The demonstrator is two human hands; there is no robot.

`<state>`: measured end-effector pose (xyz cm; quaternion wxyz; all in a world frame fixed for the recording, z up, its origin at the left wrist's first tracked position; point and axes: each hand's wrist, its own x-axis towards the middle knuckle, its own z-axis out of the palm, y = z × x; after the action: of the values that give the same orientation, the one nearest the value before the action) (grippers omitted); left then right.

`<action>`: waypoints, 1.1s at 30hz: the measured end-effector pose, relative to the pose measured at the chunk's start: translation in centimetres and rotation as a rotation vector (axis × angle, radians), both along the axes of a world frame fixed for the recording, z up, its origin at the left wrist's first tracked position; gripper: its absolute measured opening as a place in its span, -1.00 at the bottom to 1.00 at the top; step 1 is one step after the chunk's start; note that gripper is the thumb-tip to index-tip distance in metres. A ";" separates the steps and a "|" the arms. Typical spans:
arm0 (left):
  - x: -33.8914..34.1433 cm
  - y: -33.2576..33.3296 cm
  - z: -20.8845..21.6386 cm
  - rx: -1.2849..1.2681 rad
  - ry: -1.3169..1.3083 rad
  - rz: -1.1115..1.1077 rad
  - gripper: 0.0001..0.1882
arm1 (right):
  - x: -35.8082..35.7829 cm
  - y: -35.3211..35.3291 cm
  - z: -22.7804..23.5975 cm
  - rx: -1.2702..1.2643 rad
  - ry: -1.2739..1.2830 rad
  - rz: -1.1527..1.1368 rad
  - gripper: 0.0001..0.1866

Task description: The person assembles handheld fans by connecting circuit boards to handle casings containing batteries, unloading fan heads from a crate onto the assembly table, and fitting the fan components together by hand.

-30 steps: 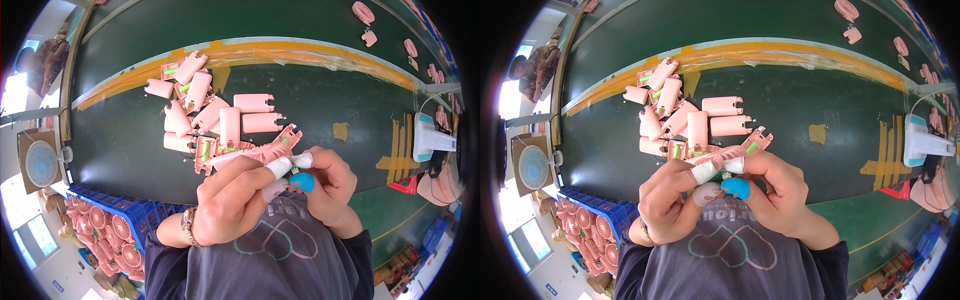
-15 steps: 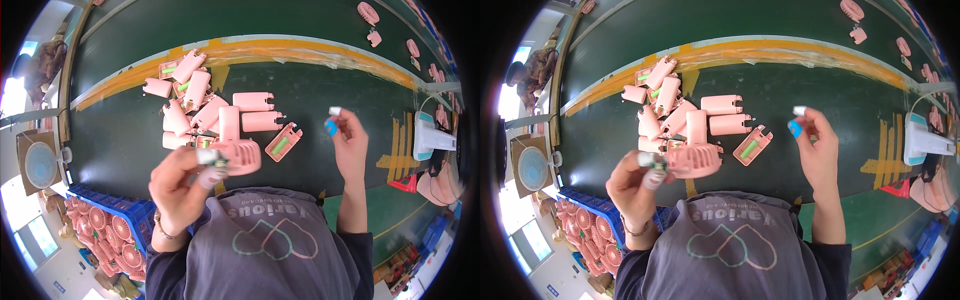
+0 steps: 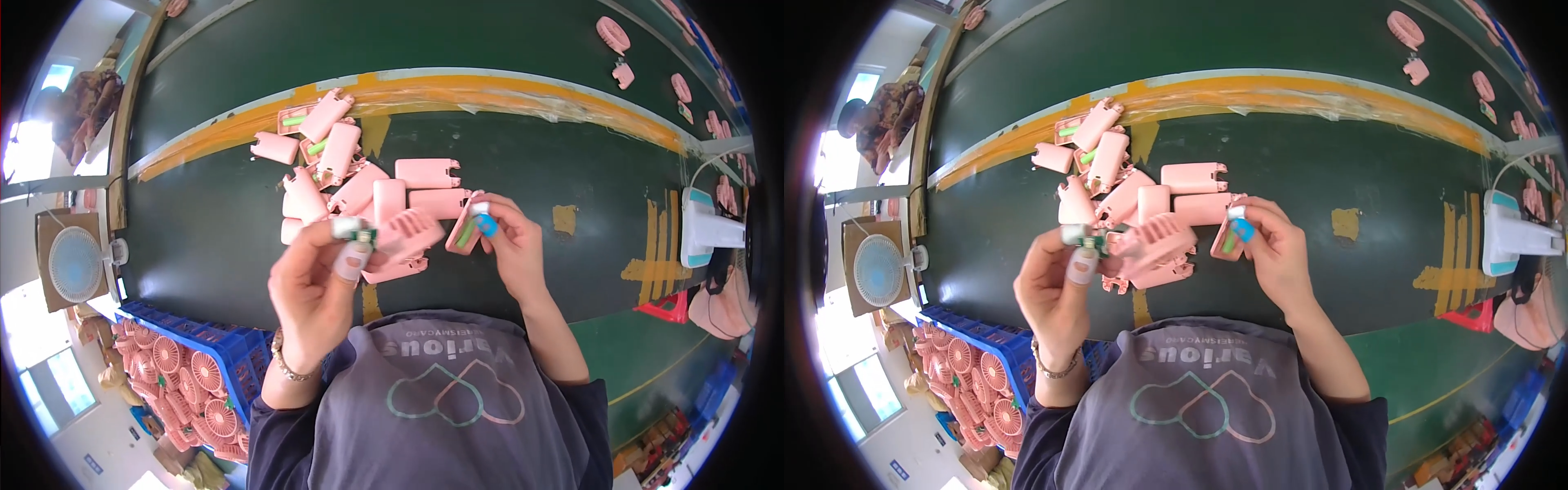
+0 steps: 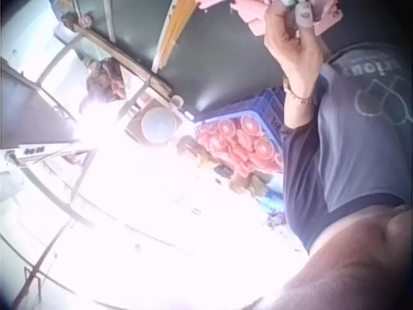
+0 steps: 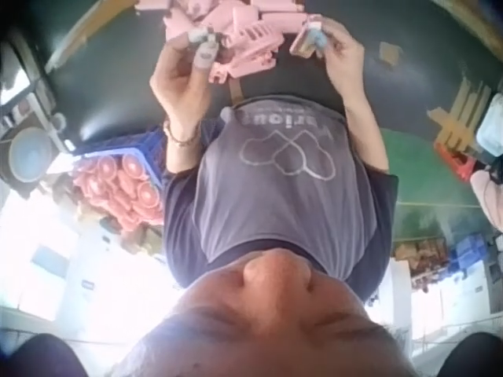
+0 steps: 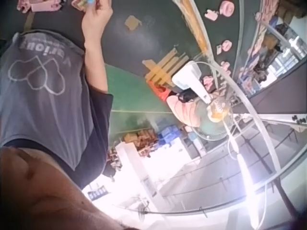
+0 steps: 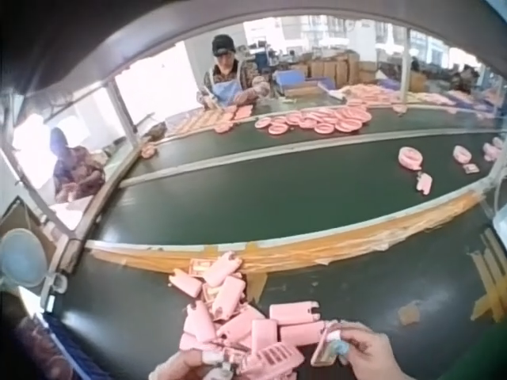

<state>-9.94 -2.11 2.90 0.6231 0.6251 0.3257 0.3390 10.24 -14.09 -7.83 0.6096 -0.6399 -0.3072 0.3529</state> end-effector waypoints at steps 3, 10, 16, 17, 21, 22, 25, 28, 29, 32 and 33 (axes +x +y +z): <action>0.8 -0.7 0.7 -0.094 -0.019 -0.123 -0.78 | -0.5 -0.9 3.8 0.004 0.265 0.071 -0.81; 1.5 -0.5 2.5 -0.255 -0.023 -0.302 -0.74 | -1.1 -1.6 9.7 0.073 0.370 0.104 -0.89; 2.6 -1.6 3.0 -0.141 -0.009 -0.297 -0.72 | -1.8 -1.8 11.5 0.156 0.417 0.163 -0.87; 2.8 -1.9 3.1 -0.080 0.033 -0.268 -0.71 | -1.6 -1.9 11.6 0.165 0.410 0.214 -0.86; 2.8 -2.2 2.9 0.127 0.120 -0.259 -0.72 | -1.9 -2.0 12.0 0.147 0.421 0.188 -0.86; 2.8 -2.4 2.7 0.127 0.120 -0.261 -0.72 | -1.9 -2.3 12.1 0.135 0.378 0.188 -0.86; 2.9 -2.7 2.3 0.096 0.078 -0.225 -0.73 | -1.8 -2.1 12.2 0.139 0.150 0.204 -0.87; 2.9 -2.3 2.5 0.159 0.153 -0.356 -0.76 | -1.8 -1.7 12.0 0.208 -0.116 0.173 -0.88; 3.2 -2.6 2.4 0.165 0.112 -0.309 -0.79 | -1.6 -1.6 12.3 0.196 -0.195 0.186 -0.89; 3.3 -2.3 2.7 0.209 0.096 -0.295 -0.81 | -1.1 -1.5 12.9 0.157 -0.303 0.211 -0.88; 3.3 -2.0 2.9 0.248 0.121 -0.325 -0.82 | -0.9 -1.5 13.1 0.129 -0.331 0.225 -0.86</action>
<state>-6.66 -4.15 5.78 0.5673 0.7605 0.2130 0.2334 9.29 -15.56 5.27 0.5472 -0.6103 -0.4947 0.2886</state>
